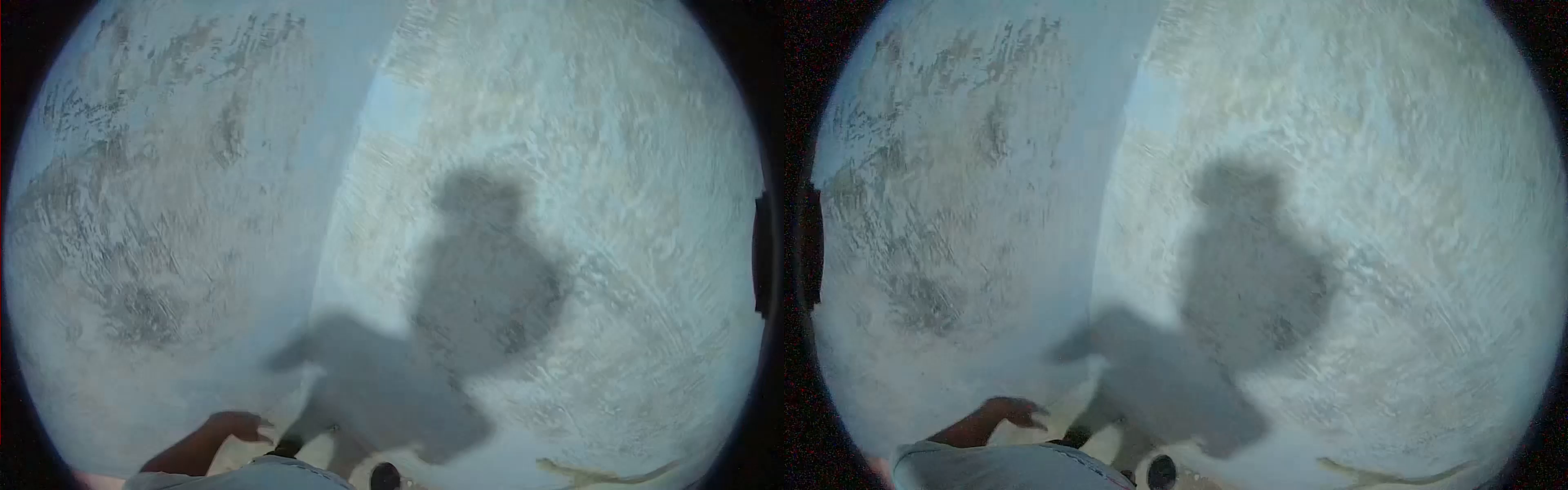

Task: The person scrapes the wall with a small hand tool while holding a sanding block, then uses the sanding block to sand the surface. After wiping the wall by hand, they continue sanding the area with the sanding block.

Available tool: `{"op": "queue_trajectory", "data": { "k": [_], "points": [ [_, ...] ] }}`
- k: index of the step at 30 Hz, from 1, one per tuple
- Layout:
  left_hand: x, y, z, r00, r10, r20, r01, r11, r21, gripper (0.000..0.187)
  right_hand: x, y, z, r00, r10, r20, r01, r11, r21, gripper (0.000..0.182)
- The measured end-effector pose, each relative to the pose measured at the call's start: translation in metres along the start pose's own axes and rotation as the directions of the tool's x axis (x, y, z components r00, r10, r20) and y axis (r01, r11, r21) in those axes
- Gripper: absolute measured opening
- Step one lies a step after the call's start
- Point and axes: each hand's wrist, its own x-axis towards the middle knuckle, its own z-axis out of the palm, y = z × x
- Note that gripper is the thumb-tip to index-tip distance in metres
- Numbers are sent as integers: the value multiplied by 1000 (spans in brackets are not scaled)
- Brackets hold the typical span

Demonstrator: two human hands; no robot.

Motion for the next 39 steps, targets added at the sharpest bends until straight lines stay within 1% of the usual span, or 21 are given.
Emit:
{"op": "queue_trajectory", "data": {
  "k": [3, 5, 7, 8, 9, 13, 18, 19, 20, 21, 22, 23, 24, 25, 26, 29, 32, 34, 35, 36, 39],
  "points": [
    [-34, 48, -42, 973, 71, -220, -85, 995, -55, 67, -15, 51, -9, 996, 94, -4, -94, 994, -47, 44],
    [-24, 68, -59, 976, 61, -211, -123, 948, -294, 62, -27, 81, -11, 987, 159, -10, -159, 984, -82, 45],
    [38, 28, -29, 957, 143, -251, -288, 502, -815, 55, -41, 112, -8, 975, 220, -19, -221, 968, -117, 47],
    [67, 18, -8, 946, 143, -290, -323, 371, -871, 56, -51, 129, -1, 969, 248, -18, -248, 959, -137, 48],
    [95, 17, 16, 942, 87, -325, -333, 391, -858, 57, -59, 145, 5, 962, 273, -16, -272, 949, -160, 48],
    [159, 45, 105, 936, -99, -339, -63, 898, -435, 62, -61, 188, 28, 942, 335, -34, -334, 913, -234, 52],
    [185, 55, 121, 953, -120, -279, 84, 987, -136, 71, -1, 188, 77, 960, 261, -98, -279, 904, -323, 56],
    [183, 52, 114, 954, -143, -262, 127, 989, -78, 72, 22, 184, 90, 936, 352, 29, -340, 920, -195, 56],
    [180, 52, 97, 952, -181, -246, 181, 983, -24, 74, 31, 175, 98, 994, 79, -77, -81, 996, -27, 45],
    [178, 54, 83, 943, -221, -247, 237, 971, 36, 76, 40, 167, 106, 964, -201, -177, 217, 973, 79, 40],
    [177, 60, 72, 928, -249, -276, 278, 958, 72, 78, 33, 115, 76, 977, -154, -150, 187, 953, 239, 41],
    [175, 68, 63, 915, -248, -317, 294, 950, 104, 80, 12, 75, 46, 905, -301, -302, 404, 831, 383, 43],
    [172, 77, 57, 907, -156, -392, 210, 973, 98, 82, 26, 67, 55, 889, -361, -281, 430, 867, 250, 44],
    [171, 83, 54, 886, 86, -455, -74, 996, 45, 82, 24, 43, 43, 896, -351, -273, 429, 844, 321, 43],
    [170, 85, 47, 790, 311, -528, -354, 935, 21, 83, 12, 5, 16, 901, -346, -263, 428, 814, 392, 43],
    [95, 166, -4, 486, 330, -809, -580, 814, -17, 90, 15, -67, -42, 866, -437, -243, 500, 749, 434, 42],
    [50, 212, -84, 148, 431, -890, -727, 658, 198, 92, -5, -148, -161, 745, -617, -255, 667, 700, 257, 43],
    [15, 244, -141, -61, 625, -778, -683, 542, 489, 93, 2, -182, -221, 538, -755, -375, 839, 523, 150, 40],
    [-3, 264, -171, -142, 721, -678, -618, 471, 630, 93, -3, -201, -254, 553, -755, -352, 822, 564, 81, 39],
    [-14, 280, -198, -181, 770, -612, -520, 454, 724, 93, -11, -221, -288, 567, -754, -332, 800, 600, 7, 39],
    [-45, 334, -284, -247, 848, -468, -203, 427, 881, 86, -24, -282, -370, 270, -868, -416, 858, 413, -305, 37]
  ]
}}
